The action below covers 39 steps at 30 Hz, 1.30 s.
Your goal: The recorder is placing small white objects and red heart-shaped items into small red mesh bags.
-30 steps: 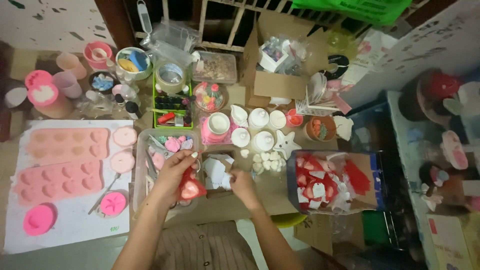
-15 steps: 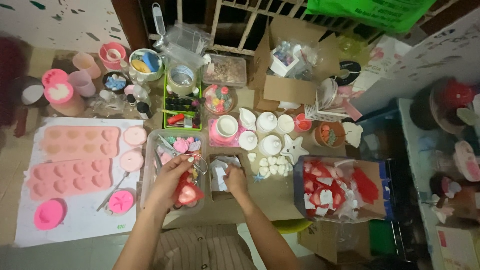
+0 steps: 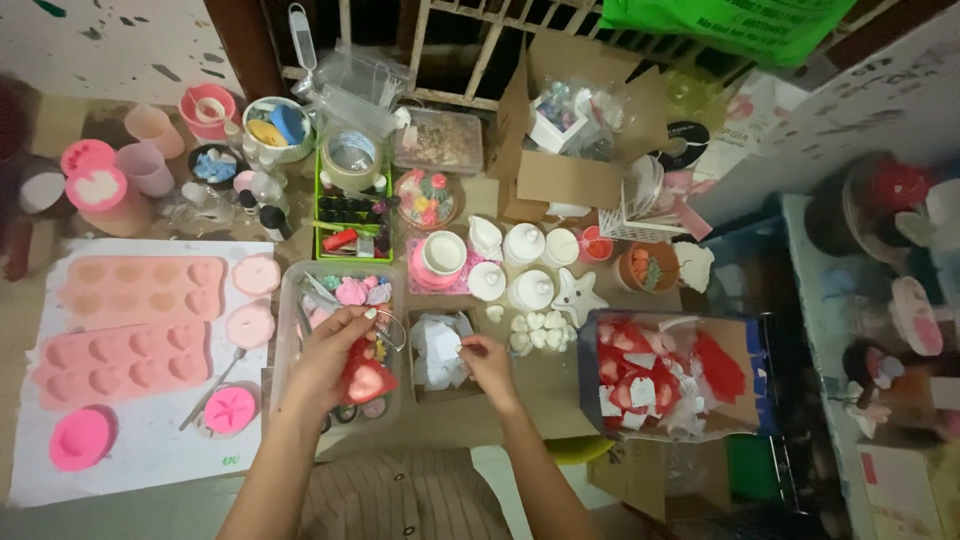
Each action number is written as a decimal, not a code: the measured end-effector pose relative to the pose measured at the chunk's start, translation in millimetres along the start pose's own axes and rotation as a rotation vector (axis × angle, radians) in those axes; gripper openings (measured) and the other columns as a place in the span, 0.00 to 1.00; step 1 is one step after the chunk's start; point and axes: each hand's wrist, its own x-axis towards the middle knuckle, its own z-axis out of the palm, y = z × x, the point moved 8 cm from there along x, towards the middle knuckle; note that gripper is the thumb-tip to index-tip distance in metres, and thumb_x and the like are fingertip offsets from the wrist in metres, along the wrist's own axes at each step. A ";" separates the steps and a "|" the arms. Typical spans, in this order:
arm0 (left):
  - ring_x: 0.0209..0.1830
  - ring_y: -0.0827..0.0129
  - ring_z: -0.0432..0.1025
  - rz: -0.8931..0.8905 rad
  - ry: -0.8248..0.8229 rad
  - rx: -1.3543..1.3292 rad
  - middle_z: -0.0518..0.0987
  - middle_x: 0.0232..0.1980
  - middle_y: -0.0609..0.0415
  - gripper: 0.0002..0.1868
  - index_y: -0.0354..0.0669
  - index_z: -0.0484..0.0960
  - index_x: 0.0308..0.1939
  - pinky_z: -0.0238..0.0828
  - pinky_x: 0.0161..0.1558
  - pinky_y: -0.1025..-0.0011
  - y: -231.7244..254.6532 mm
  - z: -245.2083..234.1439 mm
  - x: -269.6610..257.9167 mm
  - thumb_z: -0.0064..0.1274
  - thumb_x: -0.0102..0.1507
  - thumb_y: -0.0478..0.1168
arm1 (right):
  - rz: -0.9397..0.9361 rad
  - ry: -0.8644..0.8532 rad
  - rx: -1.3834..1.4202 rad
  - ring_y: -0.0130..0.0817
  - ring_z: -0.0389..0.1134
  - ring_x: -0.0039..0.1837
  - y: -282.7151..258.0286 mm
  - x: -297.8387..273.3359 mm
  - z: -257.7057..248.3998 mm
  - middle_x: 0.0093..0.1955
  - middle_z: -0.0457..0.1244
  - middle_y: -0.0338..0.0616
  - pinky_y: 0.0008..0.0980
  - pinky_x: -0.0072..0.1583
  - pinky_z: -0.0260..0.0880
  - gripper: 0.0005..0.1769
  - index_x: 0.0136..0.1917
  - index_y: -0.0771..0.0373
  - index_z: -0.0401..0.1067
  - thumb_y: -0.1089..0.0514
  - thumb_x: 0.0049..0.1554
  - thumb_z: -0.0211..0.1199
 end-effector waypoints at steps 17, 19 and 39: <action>0.28 0.76 0.66 -0.006 0.030 0.010 0.78 0.35 0.59 0.08 0.38 0.80 0.44 0.64 0.32 0.77 10.5 -2.1 -8.6 0.53 0.67 0.40 | -0.236 0.084 -0.601 0.52 0.74 0.47 -15.6 36.0 60.7 0.46 0.70 0.58 0.47 0.50 0.71 0.26 0.62 0.65 0.67 0.67 0.50 0.67; 0.29 0.77 0.67 -0.008 0.041 -0.001 0.78 0.35 0.58 0.08 0.38 0.80 0.44 0.64 0.32 0.77 7.7 -9.4 -4.8 0.52 0.66 0.39 | -0.347 0.161 -0.580 0.52 0.74 0.46 1.0 53.5 59.5 0.47 0.70 0.57 0.48 0.48 0.71 0.23 0.57 0.67 0.70 0.70 0.47 0.67; 0.32 0.77 0.67 -0.054 -0.028 -0.095 0.73 0.35 0.60 0.10 0.40 0.79 0.49 0.64 0.33 0.77 -18.9 11.8 16.0 0.54 0.67 0.39 | -0.042 -0.092 0.497 0.31 0.72 0.39 -76.0 -32.7 -10.9 0.42 0.66 0.41 0.30 0.35 0.66 0.10 0.56 0.64 0.65 0.63 0.60 0.57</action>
